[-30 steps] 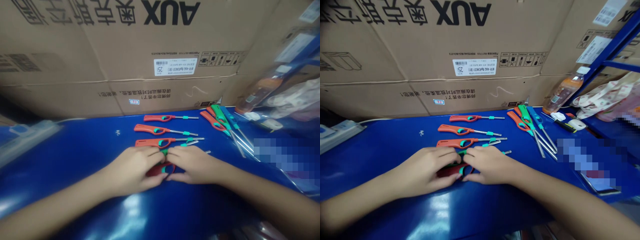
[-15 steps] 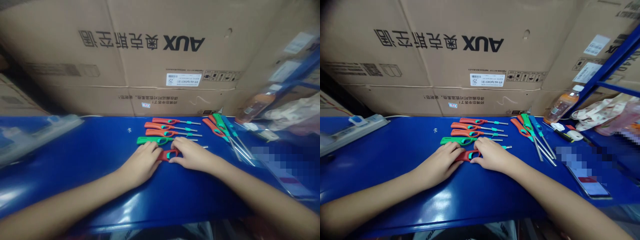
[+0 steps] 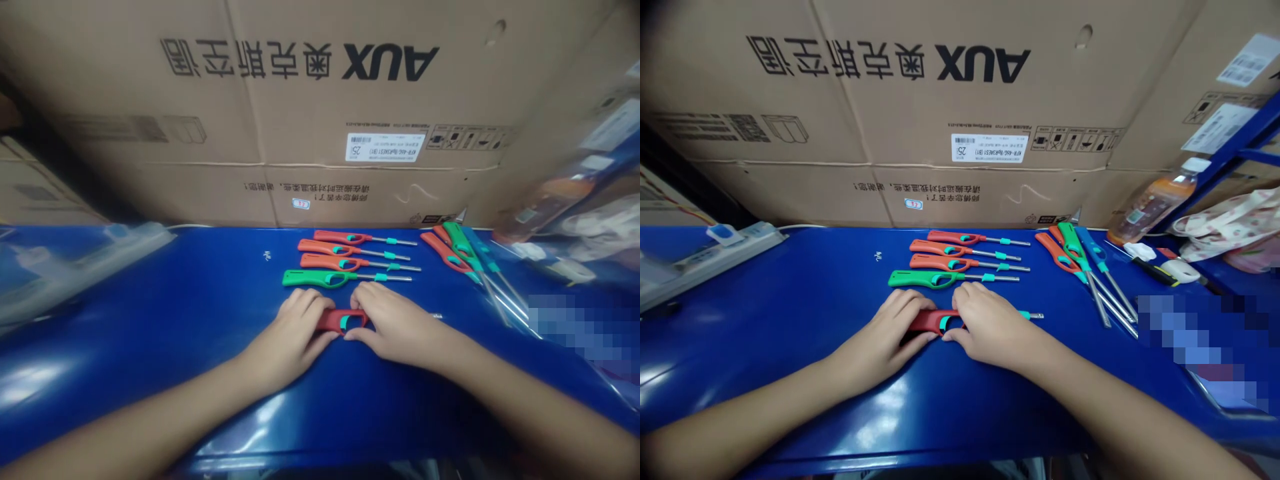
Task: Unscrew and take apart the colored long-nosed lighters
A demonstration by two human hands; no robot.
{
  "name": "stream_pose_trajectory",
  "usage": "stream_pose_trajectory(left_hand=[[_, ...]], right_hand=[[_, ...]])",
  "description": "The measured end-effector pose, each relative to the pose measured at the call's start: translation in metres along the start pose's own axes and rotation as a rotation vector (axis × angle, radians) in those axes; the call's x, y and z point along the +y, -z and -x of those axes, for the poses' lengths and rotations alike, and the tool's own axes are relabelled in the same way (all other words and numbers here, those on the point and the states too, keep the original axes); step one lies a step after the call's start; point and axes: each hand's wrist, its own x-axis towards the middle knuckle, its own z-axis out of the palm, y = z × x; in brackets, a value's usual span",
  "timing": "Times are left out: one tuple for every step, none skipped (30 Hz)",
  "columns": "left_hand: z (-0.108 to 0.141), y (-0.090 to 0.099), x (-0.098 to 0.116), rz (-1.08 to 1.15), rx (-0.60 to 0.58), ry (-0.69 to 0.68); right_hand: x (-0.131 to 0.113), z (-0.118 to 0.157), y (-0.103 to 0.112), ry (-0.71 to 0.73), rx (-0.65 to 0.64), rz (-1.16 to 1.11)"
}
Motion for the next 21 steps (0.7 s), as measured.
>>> stream_pose_trajectory(left_hand=[[0.000, 0.000, -0.001, 0.010, -0.004, -0.007], [-0.001, 0.000, -0.002, 0.019, -0.004, -0.016], [-0.001, 0.001, -0.004, 0.027, 0.000, -0.025], [-0.001, 0.001, -0.006, 0.034, 0.008, -0.034], [-0.001, 0.002, -0.007, 0.038, 0.017, -0.042], [-0.001, 0.002, -0.009, 0.039, 0.024, -0.051], [-0.001, 0.002, -0.011, 0.038, 0.029, -0.058], [-0.001, 0.003, -0.012, 0.036, 0.029, -0.062], [-0.002, 0.003, -0.013, 0.034, 0.029, -0.064], [-0.002, 0.003, -0.014, 0.031, 0.028, -0.065], [-0.002, 0.003, -0.015, 0.029, 0.028, -0.065], [-0.003, 0.003, -0.017, 0.030, 0.028, -0.065], [-0.004, 0.003, -0.018, 0.033, 0.030, -0.064], [-0.004, 0.003, -0.019, 0.042, 0.033, -0.061], [-0.005, 0.003, -0.020, 0.055, 0.037, -0.053], [-0.005, 0.003, -0.021, 0.072, 0.040, -0.042], [-0.006, 0.003, -0.022, 0.091, 0.045, -0.029], [-0.006, 0.003, -0.022, 0.111, 0.055, -0.014], [-0.006, 0.003, -0.022, 0.130, 0.069, 0.001], [-0.006, 0.003, -0.023, 0.148, 0.083, 0.015], [-0.006, 0.003, -0.023, 0.166, 0.096, 0.028]], right_hand=[[-0.001, 0.002, -0.002, 0.000, 0.007, 0.000], [-0.001, 0.003, -0.003, 0.000, 0.017, -0.003], [-0.001, 0.004, -0.005, 0.002, 0.025, -0.007], [0.000, 0.005, -0.006, 0.008, 0.037, -0.011], [0.000, 0.005, -0.008, 0.016, 0.050, -0.014], [0.001, 0.005, -0.009, 0.027, 0.064, -0.015], [0.003, 0.005, -0.010, 0.042, 0.075, -0.014], [0.004, 0.005, -0.011, 0.060, 0.083, -0.012], [0.005, 0.005, -0.012, 0.075, 0.088, -0.007], [0.007, 0.004, -0.012, 0.084, 0.090, -0.002], [0.008, 0.004, -0.012, 0.085, 0.090, 0.000], [0.010, 0.003, -0.012, 0.073, 0.087, -0.004], [0.011, 0.003, -0.011, 0.046, 0.083, -0.013], [0.012, 0.002, -0.009, 0.009, 0.075, -0.032], [0.013, 0.002, -0.008, -0.036, 0.063, -0.056], [0.013, 0.001, -0.006, -0.085, 0.055, -0.083], [0.013, 0.001, -0.003, -0.127, 0.049, -0.107], [0.014, 0.000, -0.001, -0.158, 0.046, -0.131], [0.014, 0.000, 0.000, -0.174, 0.046, -0.156], [0.014, -0.001, 0.001, -0.176, 0.048, -0.182], [0.015, -0.001, 0.002, -0.168, 0.050, -0.213]])
